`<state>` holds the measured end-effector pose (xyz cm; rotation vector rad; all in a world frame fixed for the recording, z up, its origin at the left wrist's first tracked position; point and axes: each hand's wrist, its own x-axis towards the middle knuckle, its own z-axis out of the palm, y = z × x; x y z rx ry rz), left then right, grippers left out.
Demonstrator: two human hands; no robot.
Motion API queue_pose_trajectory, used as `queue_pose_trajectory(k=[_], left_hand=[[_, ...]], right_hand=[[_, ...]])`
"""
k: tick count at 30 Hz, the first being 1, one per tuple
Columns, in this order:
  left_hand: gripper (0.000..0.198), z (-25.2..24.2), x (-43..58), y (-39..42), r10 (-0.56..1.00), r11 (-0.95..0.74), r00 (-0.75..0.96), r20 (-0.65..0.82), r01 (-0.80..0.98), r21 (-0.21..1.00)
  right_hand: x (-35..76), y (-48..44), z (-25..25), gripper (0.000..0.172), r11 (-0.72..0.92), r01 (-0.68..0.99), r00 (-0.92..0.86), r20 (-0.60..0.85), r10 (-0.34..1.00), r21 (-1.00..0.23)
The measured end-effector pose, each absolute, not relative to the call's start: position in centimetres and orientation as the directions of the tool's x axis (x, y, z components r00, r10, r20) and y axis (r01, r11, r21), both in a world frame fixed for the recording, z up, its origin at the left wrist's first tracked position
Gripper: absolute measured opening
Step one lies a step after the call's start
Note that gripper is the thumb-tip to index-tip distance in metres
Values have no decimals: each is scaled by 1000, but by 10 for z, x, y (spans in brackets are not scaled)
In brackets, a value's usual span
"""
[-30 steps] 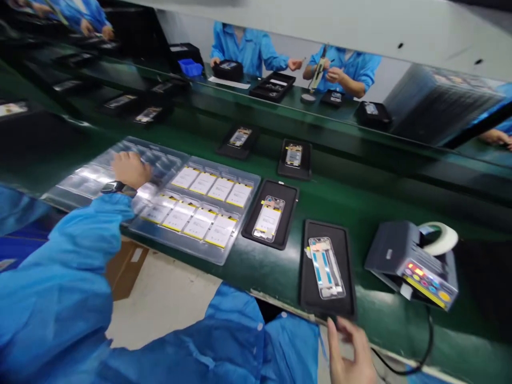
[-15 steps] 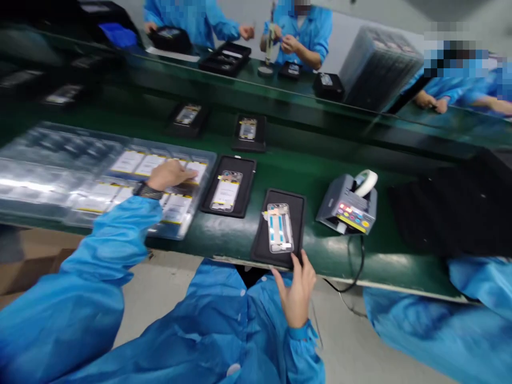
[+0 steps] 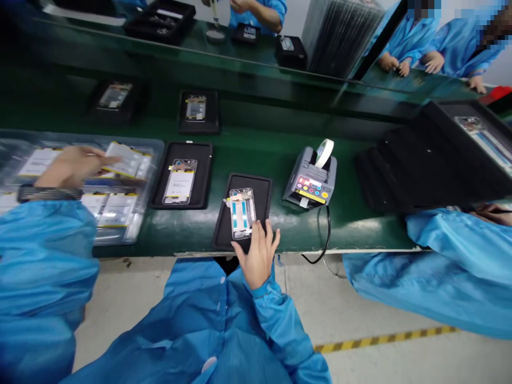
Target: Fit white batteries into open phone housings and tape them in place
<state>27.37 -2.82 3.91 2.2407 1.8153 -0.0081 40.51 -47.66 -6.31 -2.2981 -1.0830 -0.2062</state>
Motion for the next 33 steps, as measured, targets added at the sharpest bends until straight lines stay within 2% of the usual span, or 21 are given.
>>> queue_pose_trajectory(k=[2, 5, 8, 10, 12, 15, 18, 21, 24, 27, 30, 33], left_hand=[[73, 48, 267, -41, 972, -95, 157, -175, 943, 319], [82, 51, 264, -88, 976, -58, 177, -126, 769, 637], [81, 34, 282, -167, 918, -170, 394, -36, 475, 864], [83, 16, 304, -221, 835, -77, 537, -122, 333, 940], [94, -3, 329, -265, 701, 79, 673, -234, 252, 964], [91, -25, 358, -303, 606, 147, 747, -272, 231, 962], [76, -35, 370, -316, 643, 20, 735, -214, 264, 964], [66, -33, 373, -319, 681, -172, 712, -170, 381, 908], [68, -26, 373, -319, 669, -385, 724, -168, 531, 755], [73, -20, 374, -315, 614, -599, 765, -194, 612, 516], [74, -18, 377, -308, 545, -756, 816, -190, 577, 309], [71, -20, 380, -302, 490, -825, 852, -186, 522, 218]], right_hand=[[399, -468, -66, 72, -544, 701, 710, 373, 597, -462], [393, -453, -67, 72, -604, 641, 767, 385, 513, -473], [390, -442, -65, 76, -660, 591, 802, 423, 421, -464], [389, -441, -64, 74, -669, 584, 804, 441, 399, -460], [389, -446, -63, 66, -641, 609, 789, 439, 429, -467], [390, -459, -62, 53, -565, 661, 750, 416, 514, -494], [391, -469, -62, 51, -521, 679, 729, 394, 560, -517], [393, -473, -61, 50, -514, 669, 734, 368, 571, -538], [394, -475, -60, 48, -501, 668, 730, 350, 587, -551], [395, -477, -60, 47, -491, 672, 722, 344, 600, -555], [395, -479, -60, 46, -491, 671, 721, 332, 609, -556], [398, -480, -57, 41, -488, 671, 718, 324, 616, -559]])
